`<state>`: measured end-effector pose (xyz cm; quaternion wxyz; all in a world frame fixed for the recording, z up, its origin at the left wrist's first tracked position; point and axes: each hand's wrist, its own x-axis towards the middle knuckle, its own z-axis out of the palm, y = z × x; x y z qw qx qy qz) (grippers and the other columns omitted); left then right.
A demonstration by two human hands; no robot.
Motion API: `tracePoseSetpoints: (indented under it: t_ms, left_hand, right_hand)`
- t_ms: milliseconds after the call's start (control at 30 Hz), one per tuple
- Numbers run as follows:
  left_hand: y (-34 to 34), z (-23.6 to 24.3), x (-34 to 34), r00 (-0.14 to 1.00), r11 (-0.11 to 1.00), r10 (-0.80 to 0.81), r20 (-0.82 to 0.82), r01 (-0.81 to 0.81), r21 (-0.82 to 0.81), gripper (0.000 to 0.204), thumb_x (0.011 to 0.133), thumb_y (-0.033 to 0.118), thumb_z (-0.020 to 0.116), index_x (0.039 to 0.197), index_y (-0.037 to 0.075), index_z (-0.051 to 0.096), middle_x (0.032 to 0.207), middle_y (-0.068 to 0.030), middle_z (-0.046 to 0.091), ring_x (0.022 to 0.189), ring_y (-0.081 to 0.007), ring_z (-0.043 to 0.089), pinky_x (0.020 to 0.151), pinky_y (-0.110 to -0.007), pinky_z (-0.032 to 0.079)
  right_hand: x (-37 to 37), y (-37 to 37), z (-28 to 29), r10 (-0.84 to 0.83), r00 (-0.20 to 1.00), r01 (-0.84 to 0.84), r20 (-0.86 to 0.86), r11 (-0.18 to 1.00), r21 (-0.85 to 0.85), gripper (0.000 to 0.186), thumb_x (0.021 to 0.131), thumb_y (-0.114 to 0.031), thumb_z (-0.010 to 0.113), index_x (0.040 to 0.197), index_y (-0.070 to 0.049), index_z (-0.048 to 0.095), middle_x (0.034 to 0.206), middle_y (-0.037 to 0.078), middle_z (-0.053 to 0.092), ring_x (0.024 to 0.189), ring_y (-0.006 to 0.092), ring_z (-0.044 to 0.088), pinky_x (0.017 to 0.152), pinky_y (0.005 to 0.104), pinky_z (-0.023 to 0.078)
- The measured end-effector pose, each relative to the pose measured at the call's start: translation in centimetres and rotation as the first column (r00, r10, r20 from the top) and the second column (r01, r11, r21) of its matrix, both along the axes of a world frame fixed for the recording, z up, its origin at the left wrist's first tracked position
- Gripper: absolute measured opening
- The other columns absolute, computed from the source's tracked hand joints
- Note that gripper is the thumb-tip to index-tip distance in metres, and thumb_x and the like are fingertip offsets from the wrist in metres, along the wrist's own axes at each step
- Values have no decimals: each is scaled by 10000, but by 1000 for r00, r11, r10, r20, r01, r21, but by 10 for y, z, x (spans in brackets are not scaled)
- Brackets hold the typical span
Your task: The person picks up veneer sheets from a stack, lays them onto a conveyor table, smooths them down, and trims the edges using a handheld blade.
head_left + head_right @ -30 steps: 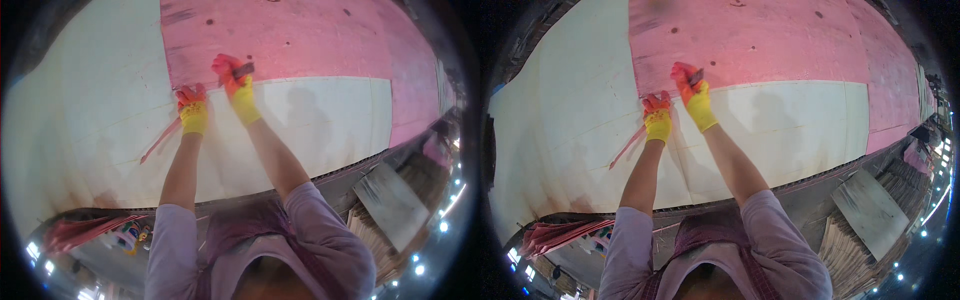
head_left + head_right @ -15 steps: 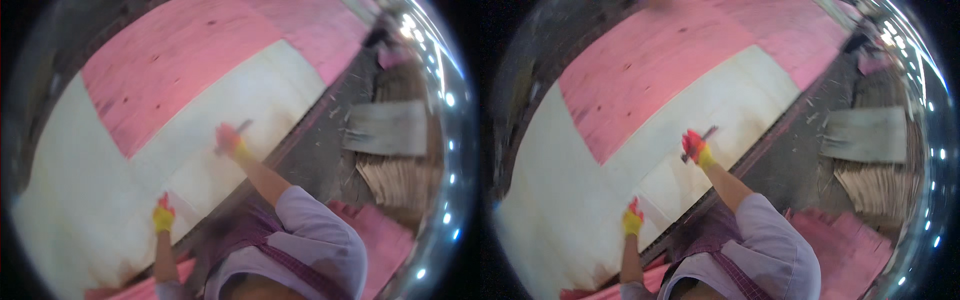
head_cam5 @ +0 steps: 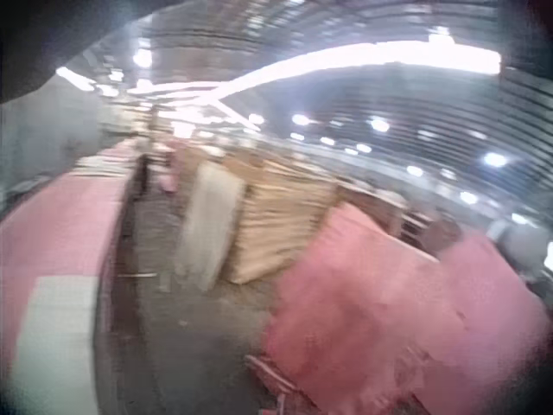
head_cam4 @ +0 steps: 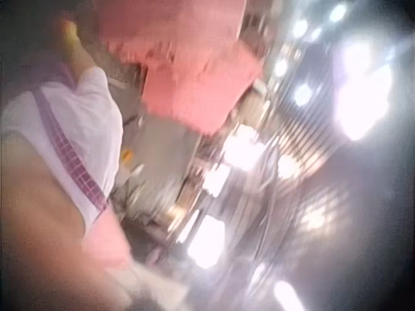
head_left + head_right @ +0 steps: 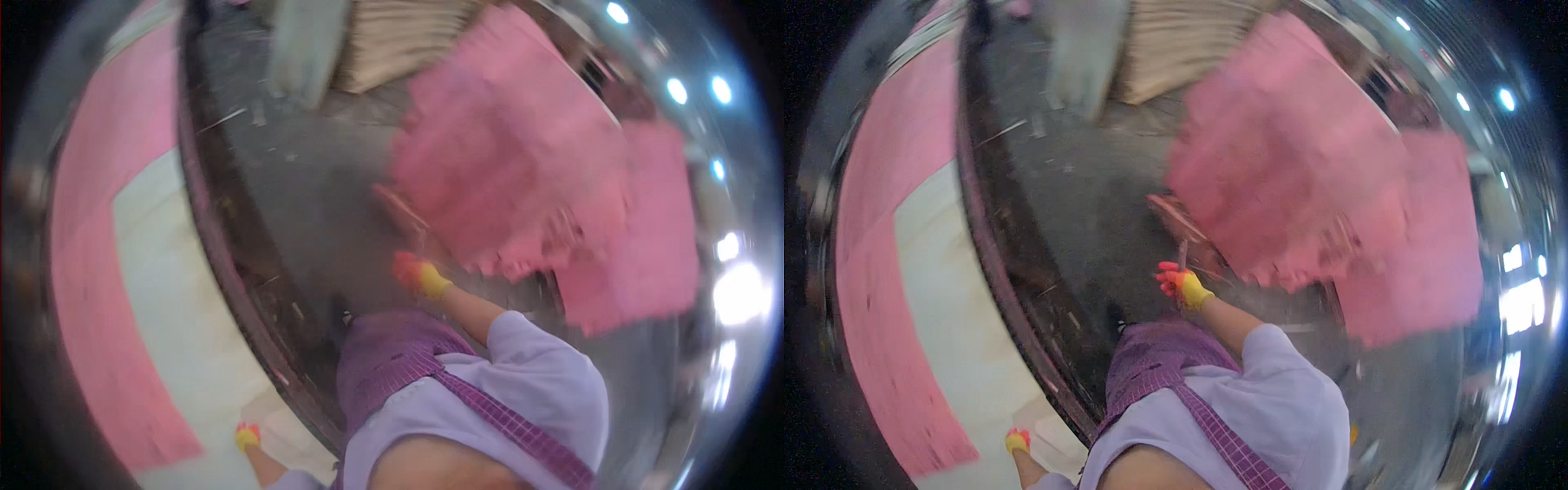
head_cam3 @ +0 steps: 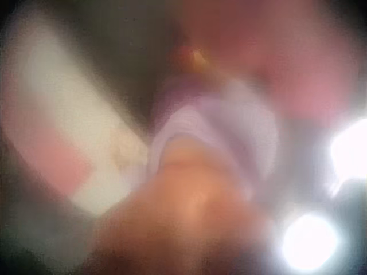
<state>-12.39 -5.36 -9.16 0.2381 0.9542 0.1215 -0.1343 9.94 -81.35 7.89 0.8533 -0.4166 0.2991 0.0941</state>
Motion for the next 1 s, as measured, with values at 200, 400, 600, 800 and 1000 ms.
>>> tracePoseSetpoints:
  t_ms: [200,400,600,800,1000]
  left_hand:
    - [-55,33,105,979,920,201,36,-177,-349,258,772,46,572,994,142,482,603,-62,523,423,-198,503,328,-302,331]
    - [-237,74,191,789,596,473,-392,-615,-517,217,779,104,626,941,187,508,580,-29,510,406,-168,444,341,-302,314]
    - [-437,122,273,662,459,445,-603,-747,-481,230,801,166,601,1022,193,544,627,3,516,467,-125,437,381,-304,324]
    - [-599,137,344,996,776,-85,11,73,-627,299,825,170,607,1079,13,599,930,-40,614,674,-135,537,563,-272,450]
    - [-816,255,376,822,799,-570,-18,548,-248,401,834,34,583,1226,2,506,1166,-113,576,1019,-163,540,864,-264,424]
  right_hand:
    - [-107,-127,-17,-461,884,455,77,887,80,347,848,-131,584,1190,-113,529,913,62,630,679,163,606,564,276,505]
    - [-137,-263,-14,-667,729,683,155,725,-90,374,842,-184,624,1196,-116,521,889,57,626,692,177,601,565,314,500]
    - [-151,-481,28,-738,605,791,299,513,-334,369,856,-228,606,1189,-96,514,881,42,626,668,182,596,558,318,489]
    - [-150,-696,113,-771,438,824,462,139,-549,246,850,-262,603,944,-38,560,721,38,574,618,138,572,478,312,461]
    - [-138,-717,111,-803,507,455,312,-58,-889,295,775,-242,703,902,-5,582,629,22,535,566,136,526,511,306,435]
